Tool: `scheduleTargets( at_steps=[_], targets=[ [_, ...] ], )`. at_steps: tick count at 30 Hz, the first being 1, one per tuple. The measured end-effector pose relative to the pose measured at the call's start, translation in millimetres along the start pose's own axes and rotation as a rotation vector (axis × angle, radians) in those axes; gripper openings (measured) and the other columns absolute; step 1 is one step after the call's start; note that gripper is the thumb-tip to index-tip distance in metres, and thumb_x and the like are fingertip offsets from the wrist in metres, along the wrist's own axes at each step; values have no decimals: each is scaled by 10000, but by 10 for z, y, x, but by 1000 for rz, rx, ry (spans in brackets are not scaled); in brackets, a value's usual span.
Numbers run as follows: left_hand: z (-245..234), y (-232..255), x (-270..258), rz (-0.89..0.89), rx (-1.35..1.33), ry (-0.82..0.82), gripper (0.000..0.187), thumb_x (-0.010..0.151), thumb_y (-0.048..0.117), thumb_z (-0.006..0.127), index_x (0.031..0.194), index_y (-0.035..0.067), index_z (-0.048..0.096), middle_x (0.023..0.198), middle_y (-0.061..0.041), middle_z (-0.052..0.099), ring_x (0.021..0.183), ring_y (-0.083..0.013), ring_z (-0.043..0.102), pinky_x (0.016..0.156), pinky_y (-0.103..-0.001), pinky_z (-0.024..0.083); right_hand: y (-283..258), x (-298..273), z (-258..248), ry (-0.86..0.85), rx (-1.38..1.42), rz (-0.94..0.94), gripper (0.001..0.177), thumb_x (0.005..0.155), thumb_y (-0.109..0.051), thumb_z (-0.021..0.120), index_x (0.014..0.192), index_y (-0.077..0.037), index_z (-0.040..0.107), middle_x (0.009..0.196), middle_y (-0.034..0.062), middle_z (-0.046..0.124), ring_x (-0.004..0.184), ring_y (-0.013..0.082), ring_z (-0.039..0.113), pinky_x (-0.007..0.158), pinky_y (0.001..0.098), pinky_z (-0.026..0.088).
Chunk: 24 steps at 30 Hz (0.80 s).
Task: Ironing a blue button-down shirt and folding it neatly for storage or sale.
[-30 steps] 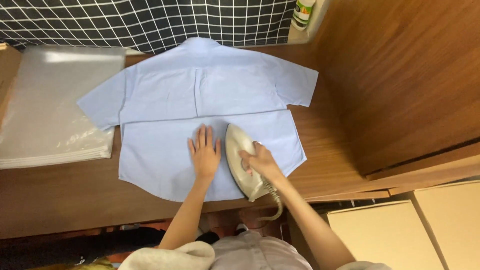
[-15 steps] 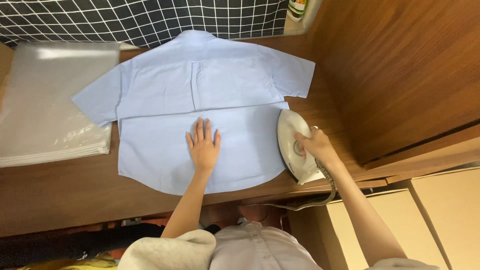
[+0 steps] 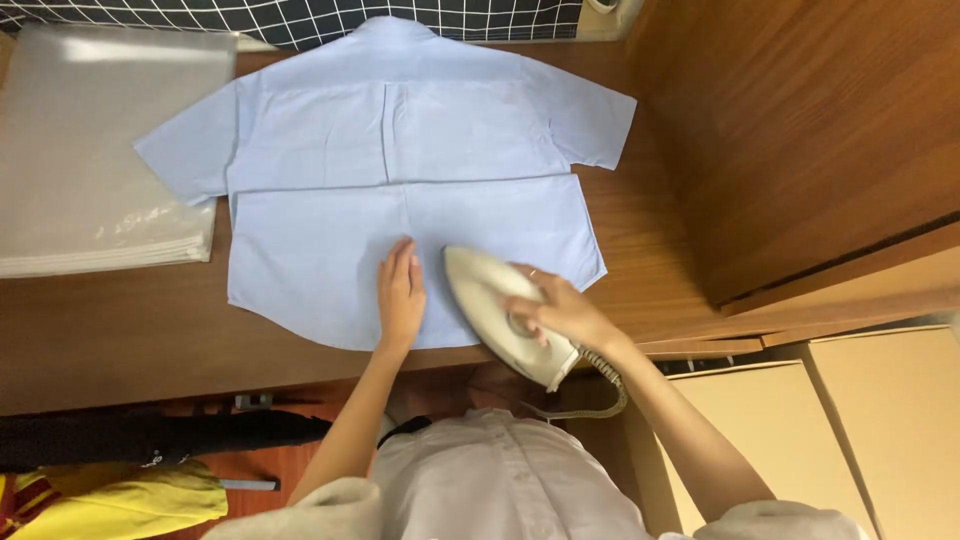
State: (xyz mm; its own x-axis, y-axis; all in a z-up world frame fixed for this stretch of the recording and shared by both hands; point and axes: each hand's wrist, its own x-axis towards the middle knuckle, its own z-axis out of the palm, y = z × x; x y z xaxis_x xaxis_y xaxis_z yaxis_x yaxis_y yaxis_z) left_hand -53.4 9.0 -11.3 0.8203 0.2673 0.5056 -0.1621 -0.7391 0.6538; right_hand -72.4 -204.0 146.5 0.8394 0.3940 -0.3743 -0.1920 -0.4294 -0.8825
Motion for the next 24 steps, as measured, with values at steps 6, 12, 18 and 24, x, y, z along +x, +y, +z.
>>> scheduleTargets(
  at_steps=[6, 12, 18, 24],
  targets=[
    [-73, 131, -102, 52, 305, -227, 369, 949, 315, 312, 1265, 165, 430, 1394, -5, 294, 1255, -223, 321, 1018, -475, 219, 11, -26, 120, -81, -31, 54, 544, 734, -240, 630, 1232, -80, 485, 484, 139, 543, 342, 187, 544, 311, 240, 482],
    [-173, 210, -109, -42, 440, -415, 446, 918, 399, 285, 1333, 237, 318, 1459, -1, 142, 1317, -204, 190, 1057, -472, 91, 301, -137, -188, 74, -42, 156, 532, 715, -248, 637, 1209, -105, 501, 457, 117, 540, 328, 189, 552, 321, 265, 490],
    [-213, 283, -79, -90, 482, -493, 466, 921, 420, 233, 1360, 264, 245, 1469, 22, 72, 1332, -183, 124, 1068, -453, 46, 397, -311, -620, 272, -164, 276, 492, 730, -251, 589, 1160, -21, 526, 523, 167, 571, 395, 237, 583, 398, 333, 499],
    [-252, 339, -65, -92, 489, -499, 461, 926, 415, 232, 1362, 265, 243, 1465, 13, 98, 1326, -185, 147, 1069, -446, 62, 645, -296, -976, 390, -300, 387, 479, 713, -397, 607, 993, -11, 570, 558, 153, 623, 510, 277, 635, 567, 404, 511]
  ],
)
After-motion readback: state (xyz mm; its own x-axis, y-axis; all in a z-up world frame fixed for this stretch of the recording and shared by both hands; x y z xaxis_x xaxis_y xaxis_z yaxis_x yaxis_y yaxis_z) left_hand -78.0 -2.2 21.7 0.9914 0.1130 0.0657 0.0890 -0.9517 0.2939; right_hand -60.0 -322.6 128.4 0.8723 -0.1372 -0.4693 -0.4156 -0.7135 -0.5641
